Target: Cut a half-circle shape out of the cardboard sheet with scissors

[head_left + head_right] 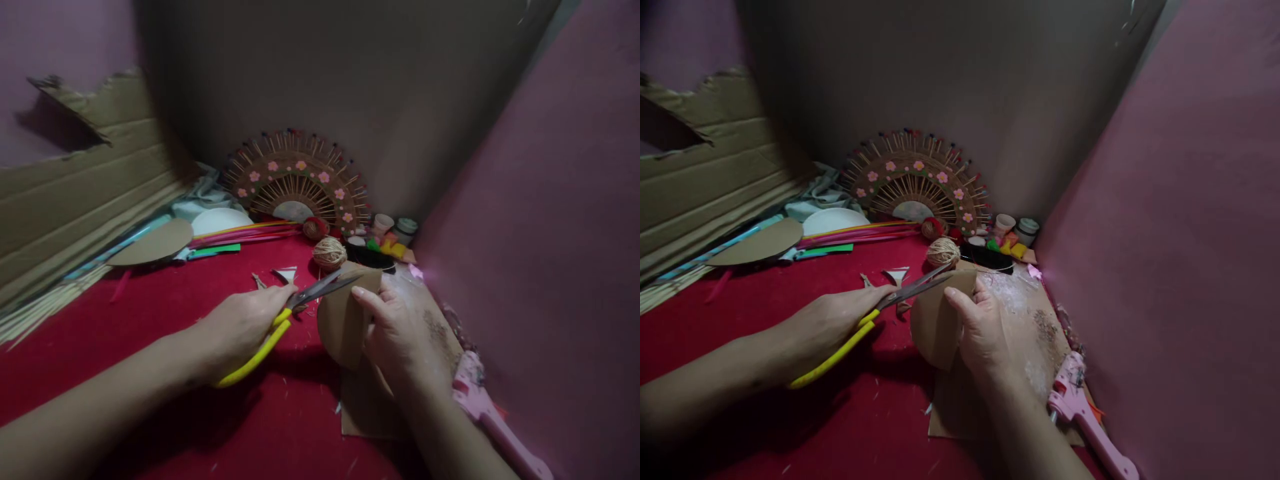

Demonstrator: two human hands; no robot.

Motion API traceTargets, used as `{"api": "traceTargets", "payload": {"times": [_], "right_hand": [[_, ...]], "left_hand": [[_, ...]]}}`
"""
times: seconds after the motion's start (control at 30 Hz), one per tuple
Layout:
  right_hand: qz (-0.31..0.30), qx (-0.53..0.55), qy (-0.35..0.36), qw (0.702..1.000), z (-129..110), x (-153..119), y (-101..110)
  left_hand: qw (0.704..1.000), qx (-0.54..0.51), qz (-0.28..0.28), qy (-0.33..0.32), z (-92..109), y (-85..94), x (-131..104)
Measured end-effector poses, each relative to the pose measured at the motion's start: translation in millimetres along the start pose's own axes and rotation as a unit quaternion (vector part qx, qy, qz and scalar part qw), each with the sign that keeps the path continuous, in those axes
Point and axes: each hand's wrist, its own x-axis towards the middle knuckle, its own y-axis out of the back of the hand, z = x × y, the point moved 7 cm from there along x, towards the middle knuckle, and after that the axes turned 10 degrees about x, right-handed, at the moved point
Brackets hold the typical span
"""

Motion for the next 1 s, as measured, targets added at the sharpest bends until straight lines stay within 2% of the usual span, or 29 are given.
{"api": "traceTargets", "payload": {"times": [0.1,0.27,0.43,0.7,1.0], "right_hand": [[0.003,0.002,0.000,1.000,-0.3,-1.8,-0.6],[0.018,-0.056,0.003,0.998,-2.6,-6.0,-0.4],[0.010,-0.073,0.014,0.997,-3.8,-8.7,-3.1],[-0.009,-0.002,0.011,1.000,6.6,-4.9,-0.5],[-0.006,0.010,0.005,1.000,7.3,-6.3,-0.2]], "left_hand": [[0.999,0.023,0.025,-0.008,5.5,1.1,-3.5],[0.997,0.067,0.023,-0.007,6.2,-7.1,-6.1],[0.995,0.078,0.052,-0.021,6.6,-12.0,-6.7],[0.989,0.140,0.032,-0.044,10.1,-15.9,-6.3],[0.979,0.196,-0.013,-0.052,16.9,-11.9,-7.0]]}}
